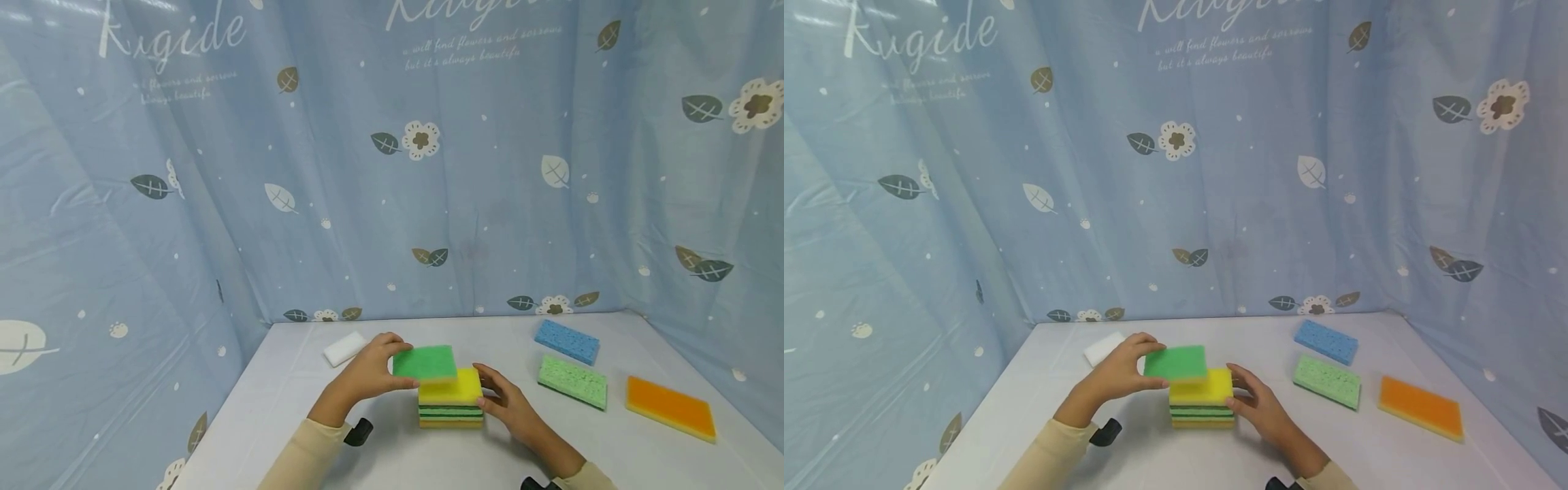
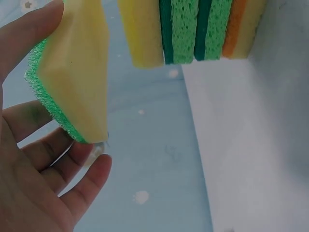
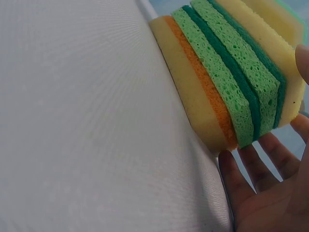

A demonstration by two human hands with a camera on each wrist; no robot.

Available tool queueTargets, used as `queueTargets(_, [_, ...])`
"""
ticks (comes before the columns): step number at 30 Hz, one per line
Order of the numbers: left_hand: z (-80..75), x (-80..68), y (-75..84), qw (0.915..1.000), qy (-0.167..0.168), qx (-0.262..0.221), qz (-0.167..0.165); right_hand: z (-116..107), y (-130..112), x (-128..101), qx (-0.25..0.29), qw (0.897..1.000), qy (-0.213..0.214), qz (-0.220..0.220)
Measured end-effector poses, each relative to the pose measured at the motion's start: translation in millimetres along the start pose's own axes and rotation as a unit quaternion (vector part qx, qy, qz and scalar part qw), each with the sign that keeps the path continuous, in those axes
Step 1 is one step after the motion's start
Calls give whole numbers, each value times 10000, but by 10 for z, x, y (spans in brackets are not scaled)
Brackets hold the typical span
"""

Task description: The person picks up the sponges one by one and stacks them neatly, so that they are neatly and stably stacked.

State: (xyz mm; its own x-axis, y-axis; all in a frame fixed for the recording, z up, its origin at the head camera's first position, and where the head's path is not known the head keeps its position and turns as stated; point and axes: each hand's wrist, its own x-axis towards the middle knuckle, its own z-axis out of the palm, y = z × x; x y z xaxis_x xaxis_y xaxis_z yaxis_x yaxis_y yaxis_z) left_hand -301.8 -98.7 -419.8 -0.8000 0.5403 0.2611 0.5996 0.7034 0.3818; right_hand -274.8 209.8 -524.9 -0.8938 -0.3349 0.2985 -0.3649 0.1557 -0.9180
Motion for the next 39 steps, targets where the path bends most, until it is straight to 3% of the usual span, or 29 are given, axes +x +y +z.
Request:
queueTargets(4, [23,31,37,10000,-9,15,31,-9,-10,0,48,10000,1,87])
queueTargets(12, [80,88,87,9997,10,-102,238,-22,19,5,-67,9999,-48,-139])
queueTargets(21, [127,125,149,9996,-13,-173,217,-34,42,8,39,10000,-5,-2])
queueTargets(39, [255,173,241,9994,-202,44,279,-31,102,1,225,9990,-140,-354])
